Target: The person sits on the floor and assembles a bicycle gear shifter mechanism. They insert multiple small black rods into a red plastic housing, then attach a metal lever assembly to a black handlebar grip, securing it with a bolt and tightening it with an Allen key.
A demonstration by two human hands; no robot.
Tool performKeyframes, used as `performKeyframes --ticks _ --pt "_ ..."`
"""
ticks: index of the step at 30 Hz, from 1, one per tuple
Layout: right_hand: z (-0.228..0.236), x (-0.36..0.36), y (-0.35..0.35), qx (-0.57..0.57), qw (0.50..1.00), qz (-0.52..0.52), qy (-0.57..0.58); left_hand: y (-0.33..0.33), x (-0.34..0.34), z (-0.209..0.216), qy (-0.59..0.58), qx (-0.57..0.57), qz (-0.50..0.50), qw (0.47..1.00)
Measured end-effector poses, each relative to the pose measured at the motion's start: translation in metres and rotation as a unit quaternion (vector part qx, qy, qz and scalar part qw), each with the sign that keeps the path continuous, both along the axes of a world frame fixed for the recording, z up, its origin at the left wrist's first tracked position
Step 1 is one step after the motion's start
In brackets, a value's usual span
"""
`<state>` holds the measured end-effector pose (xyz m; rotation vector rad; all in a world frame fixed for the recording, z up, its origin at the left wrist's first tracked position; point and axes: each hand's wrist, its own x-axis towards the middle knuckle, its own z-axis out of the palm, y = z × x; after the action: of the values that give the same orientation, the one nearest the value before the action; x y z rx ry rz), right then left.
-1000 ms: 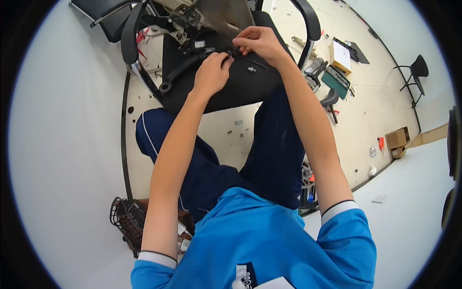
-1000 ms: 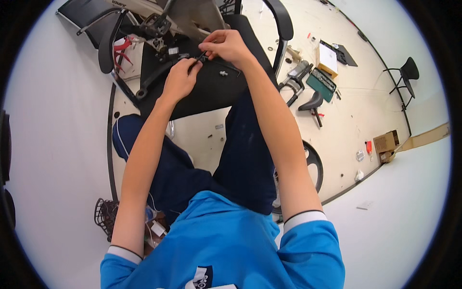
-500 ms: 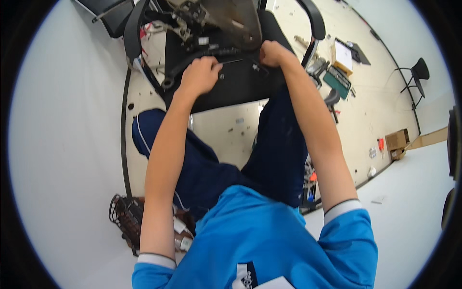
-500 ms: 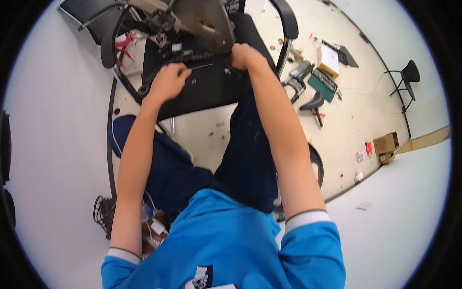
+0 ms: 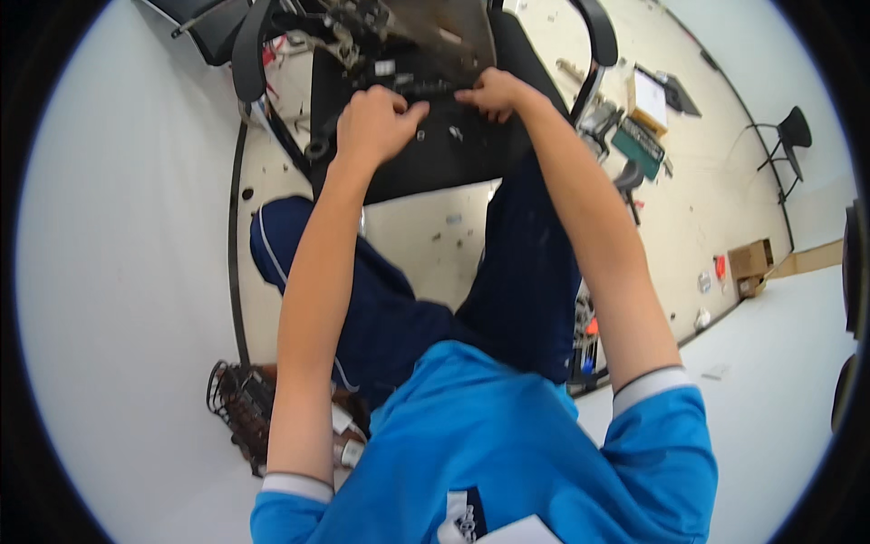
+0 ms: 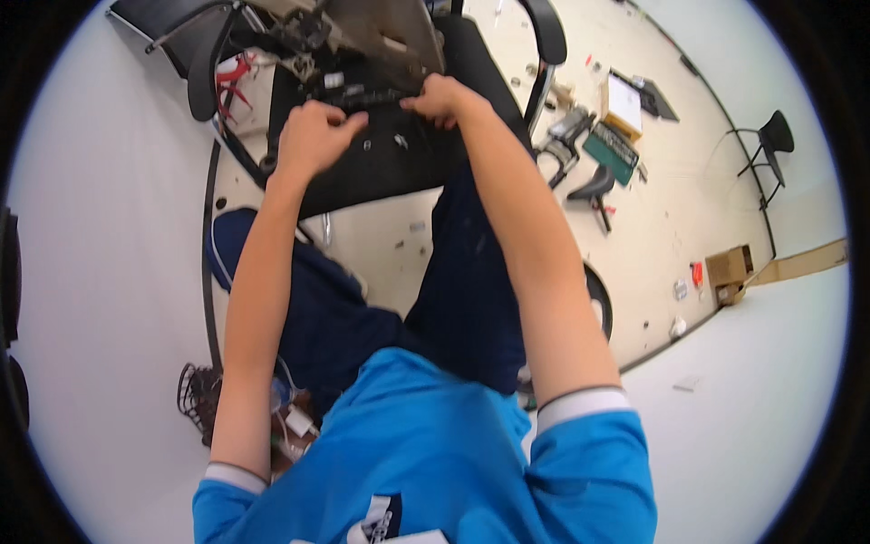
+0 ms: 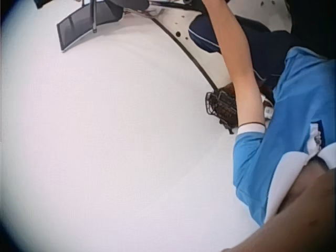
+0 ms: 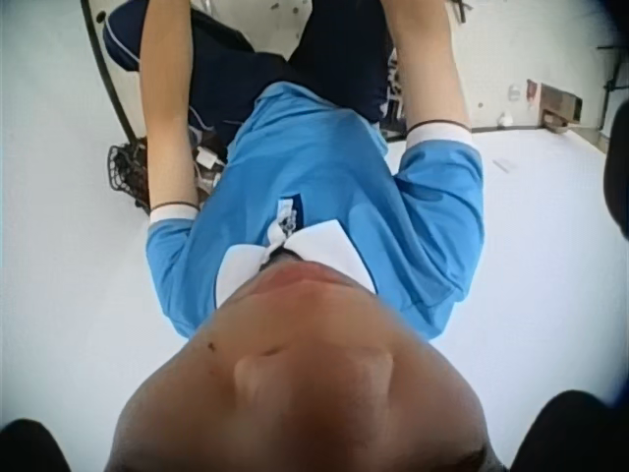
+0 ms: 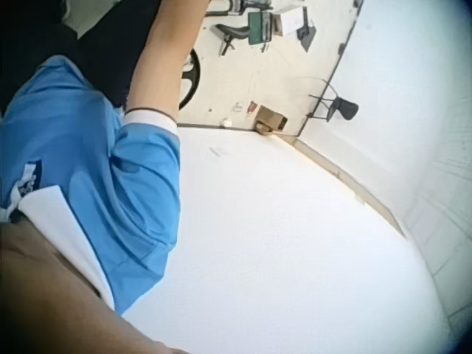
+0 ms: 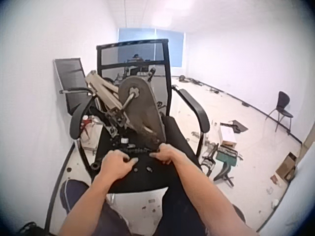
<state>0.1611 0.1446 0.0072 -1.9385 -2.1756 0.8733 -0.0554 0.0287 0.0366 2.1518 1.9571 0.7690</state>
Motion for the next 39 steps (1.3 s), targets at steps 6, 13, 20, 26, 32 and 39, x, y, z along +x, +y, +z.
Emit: performKeyframes --ticks 6,13,20,26,32,39 --pt "-0.009 -0.002 0.015 0.015 0.997 0.082 -0.003 0.008 0.014 -0.002 -0.044 0.056 -0.02 0.997" --pt "0.017 0.007 0.0 0.173 0.977 0.09 0.089 0.007 0.006 -0.011 -0.02 0.027 0.023 0.999" --pt "0.021 0.006 -0.007 0.156 0.927 0.059 0.337 0.009 0.007 -0.014 -0.092 0.155 -0.05 0.982" --pt "0.039 0.004 -0.004 0.186 0.941 0.07 0.273 0.024 0.015 0.003 -0.186 0.091 -0.097 0.973" --pt "0.033 0.0 -0.026 0.236 0.951 0.069 0.186 0.014 0.006 -0.021 -0.137 0.044 -0.055 0.988" --pt "0.033 -0.003 -0.015 0.179 0.896 0.081 0.397 0.014 0.006 -0.01 -0.13 0.127 -0.078 0.98"
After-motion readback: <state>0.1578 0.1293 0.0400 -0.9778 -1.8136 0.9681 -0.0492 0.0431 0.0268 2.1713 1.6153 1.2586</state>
